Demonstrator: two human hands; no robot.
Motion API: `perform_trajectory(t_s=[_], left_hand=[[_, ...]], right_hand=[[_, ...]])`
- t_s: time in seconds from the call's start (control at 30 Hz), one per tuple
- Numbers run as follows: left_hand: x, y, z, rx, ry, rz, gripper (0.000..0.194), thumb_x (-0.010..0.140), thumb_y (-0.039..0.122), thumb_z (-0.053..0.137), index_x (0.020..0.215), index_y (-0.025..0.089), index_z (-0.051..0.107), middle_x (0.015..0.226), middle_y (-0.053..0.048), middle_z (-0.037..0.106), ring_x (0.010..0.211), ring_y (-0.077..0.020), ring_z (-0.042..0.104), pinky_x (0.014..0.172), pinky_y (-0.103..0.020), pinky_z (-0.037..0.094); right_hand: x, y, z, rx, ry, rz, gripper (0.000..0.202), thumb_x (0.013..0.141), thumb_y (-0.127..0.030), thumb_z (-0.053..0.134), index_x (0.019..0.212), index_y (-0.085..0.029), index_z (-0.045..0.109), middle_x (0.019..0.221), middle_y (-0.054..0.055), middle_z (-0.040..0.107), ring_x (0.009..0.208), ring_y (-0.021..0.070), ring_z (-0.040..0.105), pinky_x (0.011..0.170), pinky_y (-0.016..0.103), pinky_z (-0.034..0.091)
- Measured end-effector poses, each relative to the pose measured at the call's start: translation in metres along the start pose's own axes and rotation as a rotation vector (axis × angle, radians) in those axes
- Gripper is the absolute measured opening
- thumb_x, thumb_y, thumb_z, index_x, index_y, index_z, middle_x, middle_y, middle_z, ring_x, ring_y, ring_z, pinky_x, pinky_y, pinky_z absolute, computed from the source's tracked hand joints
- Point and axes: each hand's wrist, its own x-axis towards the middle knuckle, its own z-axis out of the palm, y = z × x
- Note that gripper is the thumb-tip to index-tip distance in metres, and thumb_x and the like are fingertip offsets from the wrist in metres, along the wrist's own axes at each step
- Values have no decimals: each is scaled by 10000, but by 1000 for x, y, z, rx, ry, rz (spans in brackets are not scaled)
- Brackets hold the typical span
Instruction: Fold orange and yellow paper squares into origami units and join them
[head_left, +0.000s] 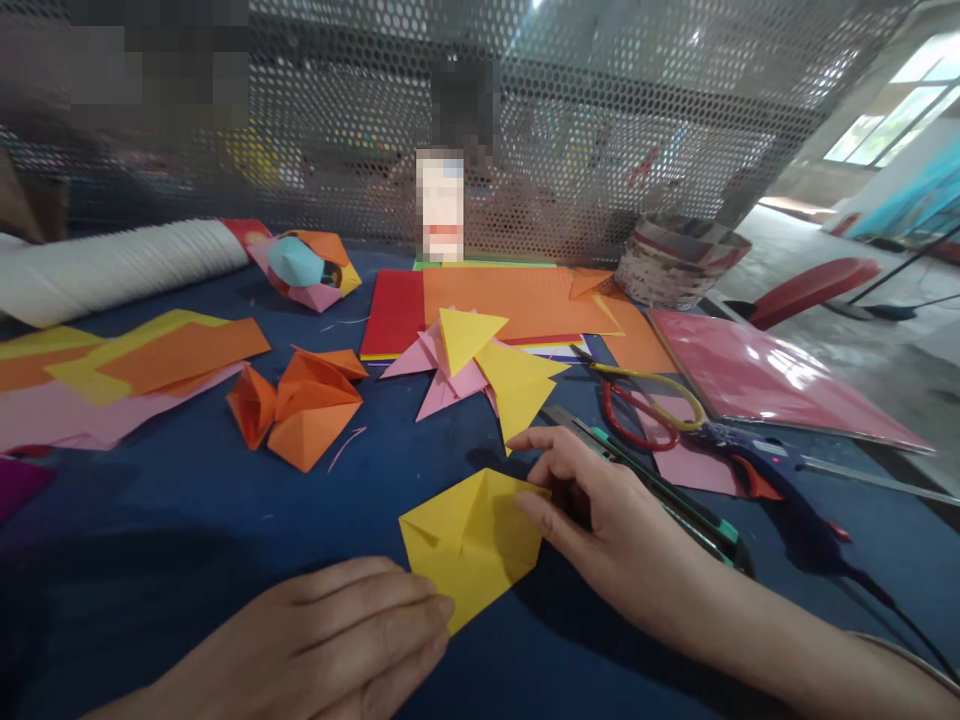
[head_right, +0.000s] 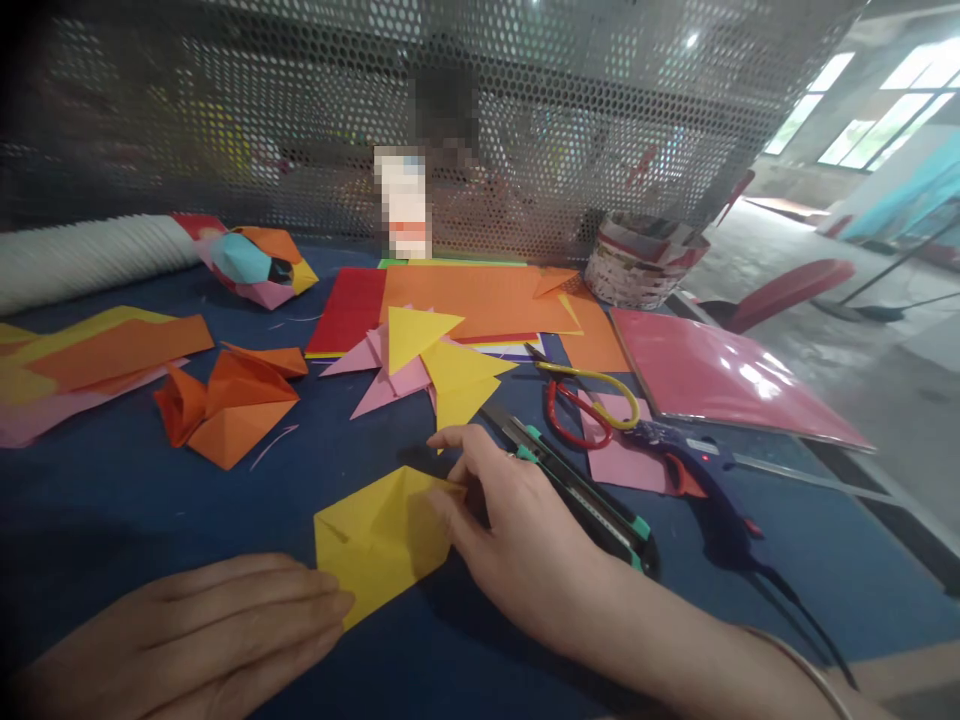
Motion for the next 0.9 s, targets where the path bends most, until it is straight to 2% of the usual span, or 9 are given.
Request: perform_trajectory(t_s=[0.13,0.23,0.37,0.43,0.57,0.7,0.73,0.8,0.9], left_hand=[[-4,1,1,7,-16,12,318,967,191,380,930,200,695,998,49,730,980,-80,624,1061,-188,367],[-6,2,0,31,19,-8,294,953,149,403,970,196,693,1007,57,726,1000,-77,625,1074,-199,363],[-9,2,0,47,16,-19,215,949,202,477,999,193,686,1031,68,722,1024,-81,618,1084,-206,354],[-12,2,0,53,26,-57,219,951,207,474,1022,193,681,1036,65,721,1033,-81,611,1078,-203,354],[-12,0,0,72,72,-144,233,920,165,480,1045,188,674,1056,31,707,1031,-97,612,1040,-211,390],[-3,-3,-1,81,66,-143,249,946,140,426,964,179,671,961,28,712,917,-79,632,973,-173,410],[0,-4,-1,71,56,-135,260,956,148,411,934,179,669,924,33,714,878,-74,635,945,-163,418],[5,-4,0,50,42,-122,289,972,167,384,899,181,663,878,38,713,824,-70,636,889,-153,436],[6,-4,0,46,40,-103,310,981,173,368,869,189,657,872,39,709,810,-66,637,863,-155,445]], right_hand=[[-2,-1,-2,33,25,-30,239,845,-65,456,1002,-217,554,704,-49,591,614,105,551,564,222,421],[-5,-3,-2,61,54,-29,223,837,-81,447,860,-224,616,759,-37,650,676,111,598,592,212,458],[-10,-5,3,112,105,-140,362,793,-26,451,1007,-243,646,922,-32,690,834,106,643,748,203,501],[-10,-4,6,114,76,-205,385,789,-11,486,1070,-228,636,963,-13,682,867,105,639,781,200,500],[-10,1,9,32,29,-356,252,881,-90,539,1084,-198,641,928,29,671,854,124,619,751,220,501],[-12,-4,4,-182,-37,-460,166,899,-156,549,916,-234,694,786,21,613,724,137,558,653,254,474],[-13,-7,2,-234,-1,-470,168,886,-166,566,843,-252,704,777,20,599,705,138,547,633,257,468],[-15,-13,-1,-300,-30,-450,172,857,-142,601,801,-265,709,821,21,614,762,144,564,651,253,476],[-16,-19,-5,-262,-169,-540,64,839,-245,674,778,-255,689,943,3,665,869,145,587,752,252,491]])
